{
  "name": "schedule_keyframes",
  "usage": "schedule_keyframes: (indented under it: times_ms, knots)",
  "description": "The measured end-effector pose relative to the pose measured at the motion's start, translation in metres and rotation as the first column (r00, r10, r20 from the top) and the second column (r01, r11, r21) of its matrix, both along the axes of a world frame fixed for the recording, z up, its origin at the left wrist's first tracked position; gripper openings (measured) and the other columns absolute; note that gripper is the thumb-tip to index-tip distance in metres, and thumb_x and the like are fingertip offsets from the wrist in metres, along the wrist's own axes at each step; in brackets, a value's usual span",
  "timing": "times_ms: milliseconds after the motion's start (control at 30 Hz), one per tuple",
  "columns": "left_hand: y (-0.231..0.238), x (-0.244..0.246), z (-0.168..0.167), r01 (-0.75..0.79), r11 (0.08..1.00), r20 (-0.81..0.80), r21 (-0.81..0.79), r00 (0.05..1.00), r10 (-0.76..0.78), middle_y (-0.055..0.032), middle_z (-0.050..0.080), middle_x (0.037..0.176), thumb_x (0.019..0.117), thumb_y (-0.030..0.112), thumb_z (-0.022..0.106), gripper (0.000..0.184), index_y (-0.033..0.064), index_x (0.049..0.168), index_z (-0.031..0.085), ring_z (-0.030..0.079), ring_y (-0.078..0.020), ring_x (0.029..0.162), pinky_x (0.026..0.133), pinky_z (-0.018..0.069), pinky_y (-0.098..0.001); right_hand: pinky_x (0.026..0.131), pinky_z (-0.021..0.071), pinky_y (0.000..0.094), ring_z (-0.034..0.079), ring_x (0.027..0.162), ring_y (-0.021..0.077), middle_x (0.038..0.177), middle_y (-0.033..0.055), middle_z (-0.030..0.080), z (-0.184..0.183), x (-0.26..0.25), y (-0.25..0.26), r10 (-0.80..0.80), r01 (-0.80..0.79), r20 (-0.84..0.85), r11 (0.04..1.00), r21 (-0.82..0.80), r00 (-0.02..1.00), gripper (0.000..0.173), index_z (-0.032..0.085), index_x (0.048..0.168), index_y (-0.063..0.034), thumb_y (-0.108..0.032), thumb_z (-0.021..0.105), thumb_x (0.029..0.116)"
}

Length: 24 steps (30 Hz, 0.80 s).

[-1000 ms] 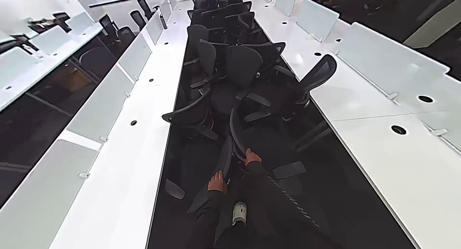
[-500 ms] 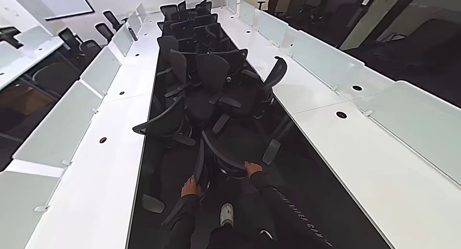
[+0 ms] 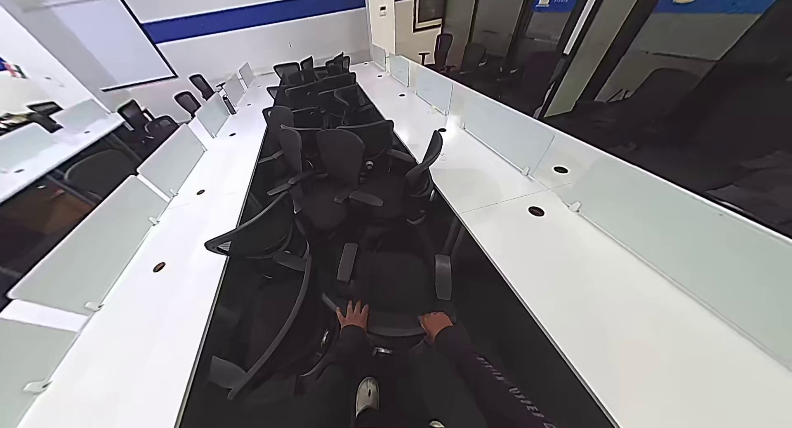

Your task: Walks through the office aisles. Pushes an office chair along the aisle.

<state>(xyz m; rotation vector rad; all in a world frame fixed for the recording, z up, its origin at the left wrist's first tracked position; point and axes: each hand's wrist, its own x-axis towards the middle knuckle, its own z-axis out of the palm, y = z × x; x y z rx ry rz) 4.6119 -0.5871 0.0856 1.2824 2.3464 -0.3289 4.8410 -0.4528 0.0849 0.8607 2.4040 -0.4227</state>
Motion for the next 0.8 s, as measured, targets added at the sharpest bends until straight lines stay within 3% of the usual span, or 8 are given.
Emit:
schedule_keyframes:
  times_ms: [67,200,433,800]
  knots:
    - [0.007,0.011,-0.009,0.066,0.988,0.056,-0.142,0.997,-0.059,-0.0029,0.049,0.160,0.0958,0.026,0.068,0.055,0.0275,0.150,0.056,0.032,-0.0374,0.154,0.118,0.0089,-0.0801,0.104,0.0486,0.0628,0.063,0.125,0.0398,0.132,0.0179,0.068,-0.003,0.019,-0.004,0.034,-0.034,-0.012,0.999,-0.002,0.999,0.052,0.063,0.137,-0.0116,-0.022,0.076,0.0878]
    - [-0.020,0.045,0.003,0.190,0.963,0.093,-0.191,0.980,-0.175,0.0001,0.053,0.157,0.0930,0.026,0.067,0.060,0.0279,0.152,0.053,0.043,-0.0287,0.149,0.121,0.0272,-0.0655,0.105,0.0487,0.0590,0.064,0.124,0.0365,0.129,0.0158,0.069,-0.008,0.055,-0.012,0.117,-0.116,-0.086,0.993,0.016,0.989,0.042,0.064,0.134,-0.0102,-0.009,0.067,0.0918]
    - [-0.050,0.097,-0.007,0.138,0.977,0.041,-0.164,0.990,-0.133,0.0053,0.053,0.156,0.0891,0.029,0.070,0.062,0.0236,0.149,0.055,0.044,-0.0221,0.148,0.123,0.0250,-0.0577,0.108,0.0459,0.0561,0.062,0.128,0.0322,0.134,0.0120,0.068,-0.011,0.095,-0.016,0.186,-0.181,-0.132,0.982,0.048,0.974,0.062,0.063,0.137,-0.0109,-0.022,0.081,0.0787]
    - [-0.078,0.139,-0.001,0.099,0.971,0.054,-0.216,0.995,-0.089,0.0014,0.048,0.160,0.0878,0.032,0.074,0.072,0.0194,0.154,0.049,0.039,-0.0233,0.151,0.125,0.0232,-0.0567,0.111,0.0439,0.0555,0.060,0.131,0.0310,0.138,0.0096,0.066,-0.008,0.128,-0.036,0.235,-0.230,-0.122,0.972,0.050,0.964,0.066,0.061,0.141,-0.0120,-0.022,0.082,0.0785]
